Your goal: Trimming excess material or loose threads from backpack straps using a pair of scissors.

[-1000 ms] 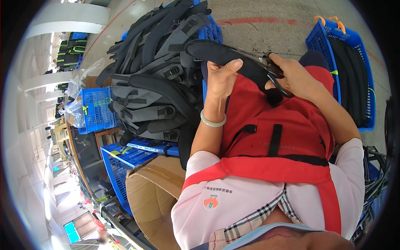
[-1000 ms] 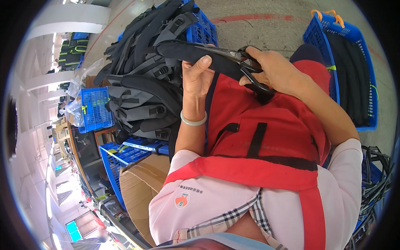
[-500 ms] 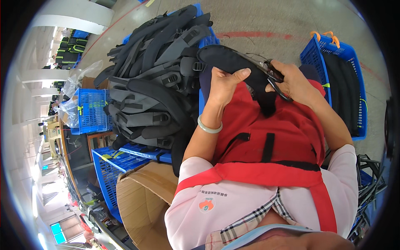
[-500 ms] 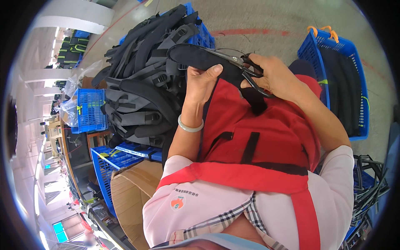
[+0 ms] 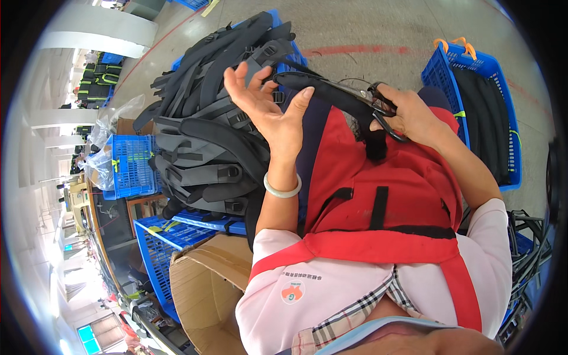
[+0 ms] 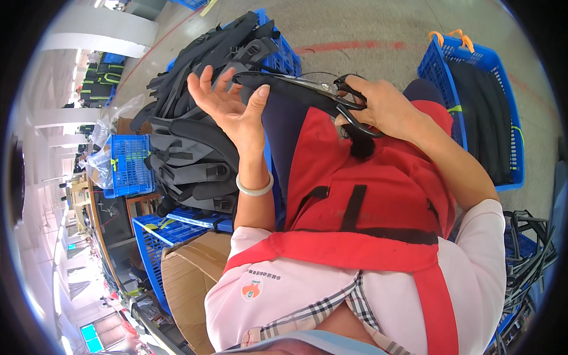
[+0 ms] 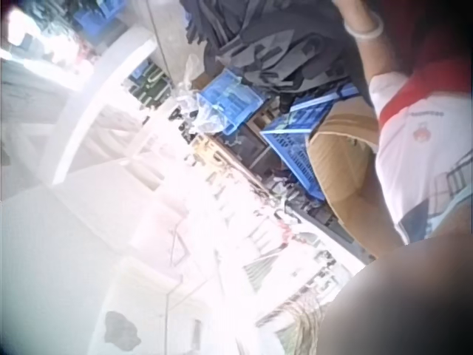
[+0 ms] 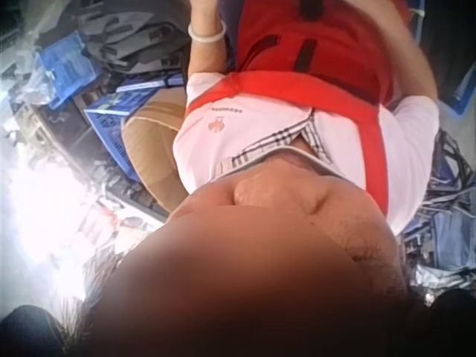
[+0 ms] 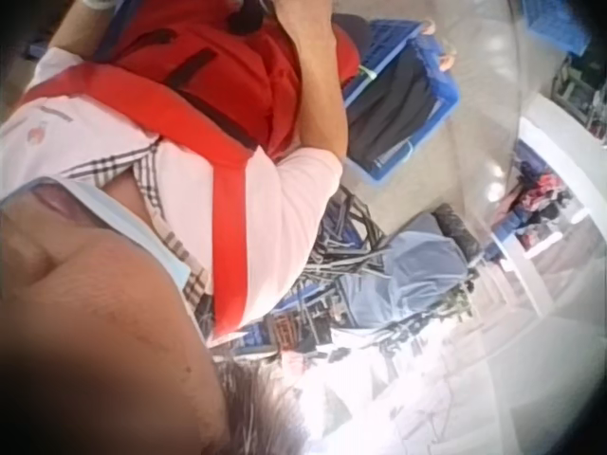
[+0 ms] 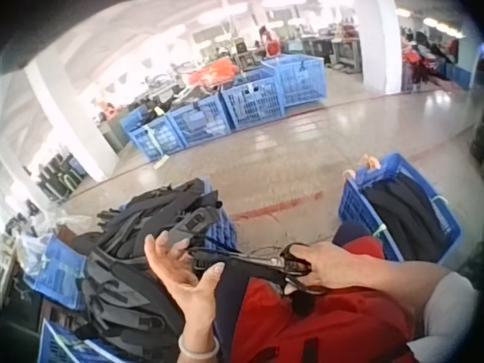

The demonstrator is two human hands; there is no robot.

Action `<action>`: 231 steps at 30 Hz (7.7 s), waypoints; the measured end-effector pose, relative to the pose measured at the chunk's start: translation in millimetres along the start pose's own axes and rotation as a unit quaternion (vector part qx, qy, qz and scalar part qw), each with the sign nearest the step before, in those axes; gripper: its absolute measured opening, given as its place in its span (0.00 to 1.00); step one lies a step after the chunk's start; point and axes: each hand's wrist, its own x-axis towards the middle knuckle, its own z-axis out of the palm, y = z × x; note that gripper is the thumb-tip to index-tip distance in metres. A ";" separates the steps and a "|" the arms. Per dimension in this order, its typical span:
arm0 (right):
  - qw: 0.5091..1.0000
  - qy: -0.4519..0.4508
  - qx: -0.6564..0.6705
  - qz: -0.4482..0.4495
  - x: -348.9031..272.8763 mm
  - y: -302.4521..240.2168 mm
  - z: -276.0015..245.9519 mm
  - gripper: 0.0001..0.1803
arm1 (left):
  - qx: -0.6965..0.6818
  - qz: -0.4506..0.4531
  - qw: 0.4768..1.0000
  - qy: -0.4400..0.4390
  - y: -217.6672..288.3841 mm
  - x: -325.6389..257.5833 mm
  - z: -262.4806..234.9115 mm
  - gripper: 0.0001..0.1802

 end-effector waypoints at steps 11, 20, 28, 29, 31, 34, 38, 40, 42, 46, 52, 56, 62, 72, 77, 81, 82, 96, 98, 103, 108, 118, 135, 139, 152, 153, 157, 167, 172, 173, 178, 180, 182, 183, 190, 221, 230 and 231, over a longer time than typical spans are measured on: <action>0.999 -0.004 -0.043 -0.024 -4.2 3.4 6.6 0.32 | -0.277 -0.301 0.897 -0.167 -16.3 -17.2 -18.8 0.15; 0.990 0.006 -0.095 -0.100 -1.9 0.7 5.3 0.35 | -0.300 -0.302 0.894 -0.140 -12.3 -18.9 -12.4 0.12; 0.997 -0.030 -0.061 -0.024 -4.0 -1.4 7.6 0.30 | -0.323 -0.321 0.879 -0.143 -18.9 -23.6 -9.5 0.09; 0.998 0.001 -0.052 -0.038 -4.4 0.7 10.1 0.29 | -0.323 -0.308 0.880 -0.164 -19.6 -24.1 -9.0 0.08; 0.997 0.030 -0.049 -0.053 -4.9 -4.7 7.0 0.28 | -0.325 -0.309 0.878 -0.170 -15.6 -22.5 -3.8 0.07; 0.998 -0.029 -0.042 0.030 -5.8 -15.5 -3.3 0.27 | -0.330 -0.300 0.875 -0.186 -14.0 -21.8 -0.4 0.07; 0.999 -0.016 -0.046 0.008 -8.0 -11.6 -5.0 0.28 | -0.363 -0.322 0.868 -0.103 -10.9 -25.5 9.8 0.09; 0.998 -0.012 -0.057 -0.003 -9.6 -12.1 -5.3 0.29 | -0.372 -0.316 0.869 -0.082 -10.4 -26.3 13.7 0.10; 0.998 0.006 -0.051 -0.030 -10.1 -14.5 -5.8 0.31 | -0.372 -0.321 0.865 -0.102 -10.0 -28.5 16.6 0.09; 0.998 -0.019 -0.063 -0.009 -11.5 -20.0 -11.7 0.34 | -0.372 -0.325 0.861 -0.122 -9.2 -31.7 19.5 0.09; 0.995 -0.014 -0.087 -0.039 -16.8 -20.5 -15.5 0.31 | -0.382 -0.312 0.858 -0.139 -7.4 -31.1 23.4 0.08; 0.996 -0.060 -0.060 0.036 -19.7 -21.0 -21.4 0.27 | -0.372 -0.332 0.854 -0.151 -11.5 -31.6 24.4 0.07; 0.992 -0.054 -0.052 0.099 -32.2 -16.1 -30.0 0.27 | -0.354 -0.334 0.853 -0.186 -9.4 -35.9 30.4 0.07; 0.986 -0.038 -0.118 0.109 -77.2 -13.9 -43.9 0.35 | -0.337 -0.351 0.816 -0.311 3.0 -60.2 64.9 0.10; 0.985 -0.038 -0.109 0.130 -90.6 -10.3 -48.9 0.37 | -0.318 -0.356 0.808 -0.345 7.9 -59.0 73.4 0.10; 0.985 -0.049 -0.095 0.134 -96.9 -7.3 -51.5 0.34 | -0.304 -0.339 0.812 -0.364 8.8 -62.6 75.7 0.10; 0.985 -0.051 -0.092 0.137 -97.5 -6.5 -54.1 0.34 | -0.303 -0.343 0.811 -0.364 7.8 -64.0 75.2 0.10; 0.977 -0.120 -0.063 0.167 -110.1 10.0 -70.3 0.25 | -0.302 -0.381 0.773 -0.408 2.3 -83.2 78.3 0.08; 0.975 -0.128 -0.053 0.176 -111.9 6.3 -74.4 0.25 | -0.310 -0.383 0.765 -0.414 3.8 -84.8 79.5 0.08; 0.968 -0.143 -0.132 0.157 -108.6 -6.6 -82.7 0.27 | -0.276 -0.358 0.770 -0.450 9.6 -89.1 82.1 0.09; 0.962 -0.144 -0.155 0.170 -110.4 -5.6 -93.3 0.32 | -0.301 -0.337 0.769 -0.453 7.4 -94.3 84.1 0.10; 0.947 -0.151 -0.183 0.218 -100.9 -31.8 -107.3 0.26 | -0.280 -0.316 0.751 -0.507 17.9 -90.7 88.7 0.09; 0.873 -0.208 -0.409 0.164 -75.1 -55.5 -123.7 0.31 | -0.371 -0.335 0.731 -0.465 19.9 -106.4 100.7 0.06; 0.878 -0.173 -0.419 0.156 -64.5 -56.5 -117.5 0.29 | -0.394 -0.385 0.736 -0.395 12.2 -104.7 94.2 0.12; 0.926 0.034 -0.373 0.052 -109.2 19.4 -63.3 0.38 | -0.413 -0.493 0.721 -0.259 2.1 -110.2 86.6 0.12; 0.926 0.037 -0.371 0.053 -104.1 13.4 -63.3 0.38 | -0.406 -0.485 0.728 -0.264 2.6 -110.6 87.0 0.12; 0.915 -0.072 -0.333 0.218 -97.2 7.9 -71.3 0.36 | -0.408 -0.501 0.714 -0.270 3.1 -110.1 86.6 0.11; 0.928 -0.068 -0.318 0.179 -98.7 11.3 -67.4 0.37 | -0.403 -0.510 0.719 -0.245 0.6 -111.8 85.6 0.10; 0.938 -0.071 -0.299 0.159 -100.8 19.4 -74.1 0.33 | -0.404 -0.521 0.711 -0.246 1.5 -110.1 85.1 0.10; 0.945 -0.076 -0.276 0.157 -100.5 18.0 -76.0 0.30 | -0.406 -0.514 0.711 -0.255 0.9 -109.8 85.6 0.10; 0.950 -0.046 -0.299 0.080 -99.8 2.6 -76.9 0.29 | -0.408 -0.491 0.725 -0.259 2.1 -110.8 84.7 0.09; 0.948 -0.056 -0.302 0.085 -96.7 2.9 -80.1 0.29 | -0.406 -0.495 0.717 -0.273 1.8 -111.2 83.5 0.09; 0.928 -0.126 -0.292 0.196 -91.5 -0.7 -85.4 0.31 | -0.407 -0.497 0.715 -0.275 2.5 -111.1 83.9 0.09; 0.927 -0.127 -0.293 0.196 -91.8 -0.5 -85.4 0.31 | -0.407 -0.499 0.713 -0.277 2.7 -111.0 84.4 0.09; 0.909 -0.111 -0.379 0.132 -82.8 -5.9 -91.8 0.31 | -0.411 -0.504 0.703 -0.288 2.6 -112.5 85.7 0.08; 0.849 -0.169 -0.485 0.126 -40.8 -26.4 -101.8 0.27 | -0.414 -0.482 0.703 -0.319 5.1 -111.7 81.0 0.13; 0.955 0.054 -0.288 0.049 -98.7 33.9 -39.3 0.44 | -0.435 -0.523 0.716 -0.156 -6.8 -98.9 72.0 0.11; 0.962 0.061 -0.258 0.069 -100.3 38.3 -27.5 0.45 | -0.431 -0.523 0.722 -0.139 -8.7 -98.9 72.4 0.10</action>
